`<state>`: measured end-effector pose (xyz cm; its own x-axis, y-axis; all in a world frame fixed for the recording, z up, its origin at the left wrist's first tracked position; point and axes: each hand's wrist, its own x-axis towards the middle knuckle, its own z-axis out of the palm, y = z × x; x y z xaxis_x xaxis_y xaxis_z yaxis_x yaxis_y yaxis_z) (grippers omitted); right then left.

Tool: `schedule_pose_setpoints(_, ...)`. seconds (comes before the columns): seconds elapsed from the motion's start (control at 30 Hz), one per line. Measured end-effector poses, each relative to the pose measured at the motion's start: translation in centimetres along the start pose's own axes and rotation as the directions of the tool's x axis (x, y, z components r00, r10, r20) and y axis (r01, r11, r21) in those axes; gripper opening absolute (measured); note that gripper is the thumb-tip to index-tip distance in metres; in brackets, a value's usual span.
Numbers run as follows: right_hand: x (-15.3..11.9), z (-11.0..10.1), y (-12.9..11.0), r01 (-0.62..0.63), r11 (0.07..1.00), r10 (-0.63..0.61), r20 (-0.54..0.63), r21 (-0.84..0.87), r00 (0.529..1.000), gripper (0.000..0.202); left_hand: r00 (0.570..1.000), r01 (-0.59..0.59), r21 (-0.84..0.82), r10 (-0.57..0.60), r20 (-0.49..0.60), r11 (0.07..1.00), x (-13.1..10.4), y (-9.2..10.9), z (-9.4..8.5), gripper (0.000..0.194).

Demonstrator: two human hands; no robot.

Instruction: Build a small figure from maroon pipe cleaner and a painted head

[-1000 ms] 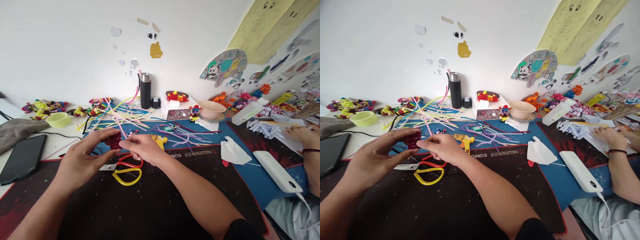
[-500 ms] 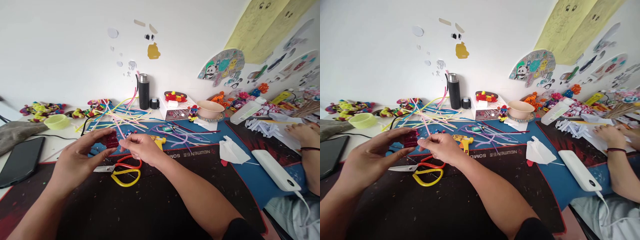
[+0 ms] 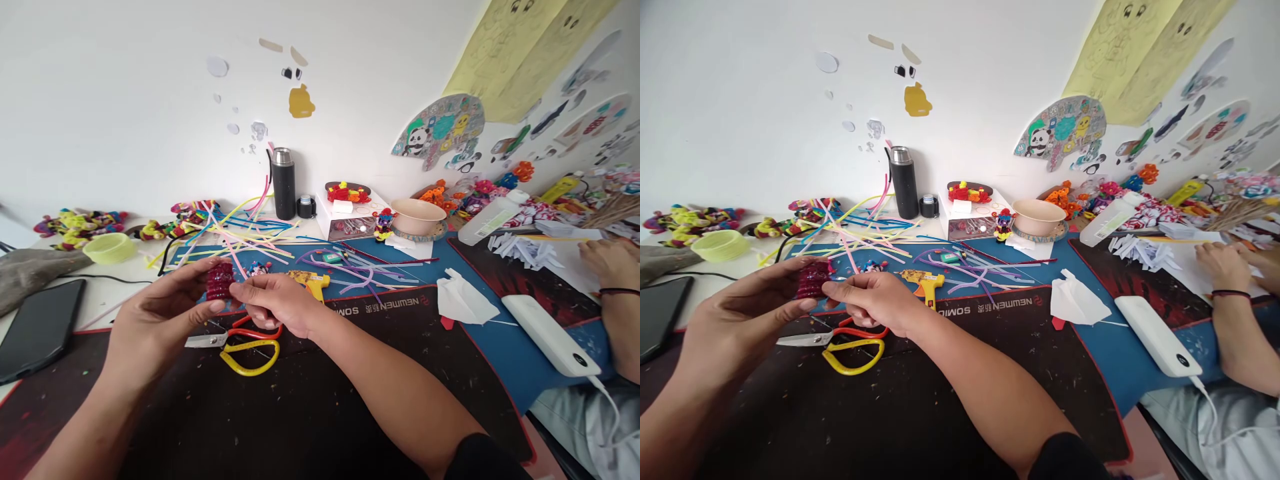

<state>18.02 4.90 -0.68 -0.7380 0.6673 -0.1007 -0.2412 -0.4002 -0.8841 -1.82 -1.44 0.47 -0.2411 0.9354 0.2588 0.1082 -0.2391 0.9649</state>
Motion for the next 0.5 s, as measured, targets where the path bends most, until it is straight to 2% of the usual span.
schedule_pose_setpoints(0.1, -0.1, 0.1, -0.2, -0.032, 0.999, 0.031, 0.045, 0.021, 0.999, 0.059, 0.998, 0.063, -0.239, -0.065, -0.002, 0.969, 0.1, 0.0, 1.0, 0.056)
schedule_pose_setpoints(0.2, -0.2, 0.2, -0.4, -0.024, 0.998, 0.020, 0.065, 0.057, 0.998, 0.062, 0.988, 0.154, -0.410, -0.141, 0.061, 0.899, 0.3, -0.2, 1.9, 0.057)
schedule_pose_setpoints(0.37, -0.2, 0.2, 0.0, 0.017, 0.997, -0.024, 0.096, 0.076, 0.995, 0.060, 0.972, 0.229, -0.511, -0.164, 0.171, 0.829, 0.1, -1.1, 2.7, 0.058)
schedule_pose_setpoints(0.5, -0.2, 0.1, 0.2, 0.053, 0.995, -0.065, 0.151, 0.079, 0.986, 0.057, 0.940, 0.316, -0.509, -0.191, 0.283, 0.800, -0.1, -2.5, 2.5, 0.066)
